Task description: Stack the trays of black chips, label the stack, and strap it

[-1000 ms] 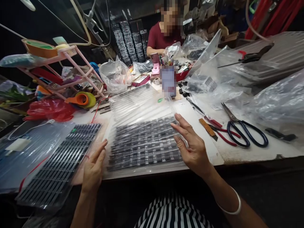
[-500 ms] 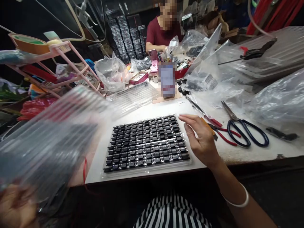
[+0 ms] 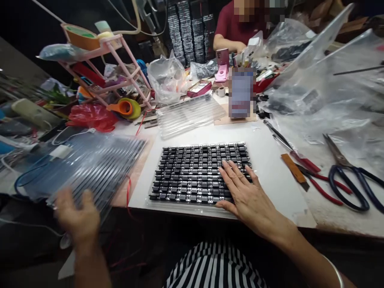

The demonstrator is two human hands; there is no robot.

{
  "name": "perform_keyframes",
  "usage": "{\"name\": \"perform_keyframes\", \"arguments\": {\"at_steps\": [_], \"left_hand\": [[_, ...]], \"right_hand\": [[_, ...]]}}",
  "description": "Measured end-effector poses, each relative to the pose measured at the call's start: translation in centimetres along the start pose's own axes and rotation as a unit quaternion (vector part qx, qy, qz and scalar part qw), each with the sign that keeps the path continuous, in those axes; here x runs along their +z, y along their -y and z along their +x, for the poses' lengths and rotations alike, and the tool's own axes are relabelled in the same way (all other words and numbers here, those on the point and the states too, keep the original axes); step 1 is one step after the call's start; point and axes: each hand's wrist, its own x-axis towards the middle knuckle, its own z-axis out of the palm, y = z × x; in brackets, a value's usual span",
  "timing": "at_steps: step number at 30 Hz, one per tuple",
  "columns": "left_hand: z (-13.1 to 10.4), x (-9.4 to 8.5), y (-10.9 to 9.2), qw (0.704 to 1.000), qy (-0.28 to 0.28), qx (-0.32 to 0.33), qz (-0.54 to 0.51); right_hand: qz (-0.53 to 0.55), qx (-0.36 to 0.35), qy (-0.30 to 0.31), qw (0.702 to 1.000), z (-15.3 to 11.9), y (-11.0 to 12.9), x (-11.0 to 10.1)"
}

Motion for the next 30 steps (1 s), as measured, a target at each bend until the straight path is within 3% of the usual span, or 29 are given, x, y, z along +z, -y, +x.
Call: {"name": "perform_keyframes", "arguments": {"at_steps": [1,4,6,9,12,16,21,26,30], "left_hand": [[-0.5,1.0,-1.4,1.000,-0.002,0.007,0.024],[-2.2,3.4,-4.3,0.978,0.189,0.086,0.000],[-3.3,4.2,-5.0,0.945,0.298,0.134,-0.015],[-4.5,4.5,-4.8,0.914,0.373,0.160,-0.017],[-4.9,4.4,-4.5,0.905,0.394,0.160,-0.008],[-4.4,4.8,-5.1,0.909,0.392,0.141,-0.010],[-3.7,4.9,-5.6,0.919,0.376,0.116,-0.022],[-2.9,4.4,-5.4,0.908,0.405,0.100,-0.046],[-2.4,5.5,-5.8,0.903,0.421,0.067,-0.055]], "right_hand": [[-0.004,-0.005,0.003,1.000,0.1,0.1,0.4],[-0.009,-0.013,0.010,1.000,0.1,0.3,1.1],[-0.010,-0.004,0.005,1.000,-0.2,0.1,1.1],[-0.015,0.053,-0.025,0.998,-1.7,-1.0,0.9],[-0.013,0.100,-0.045,0.994,-4.2,-2.8,1.2],[0.006,0.110,-0.028,0.993,-6.1,-4.1,1.7],[0.017,0.099,-0.051,0.994,-5.4,-3.5,1.7],[0.003,0.089,-0.060,0.994,-5.0,-3.9,1.8],[0.081,0.182,-0.048,0.979,-4.7,-4.5,1.5]]}}
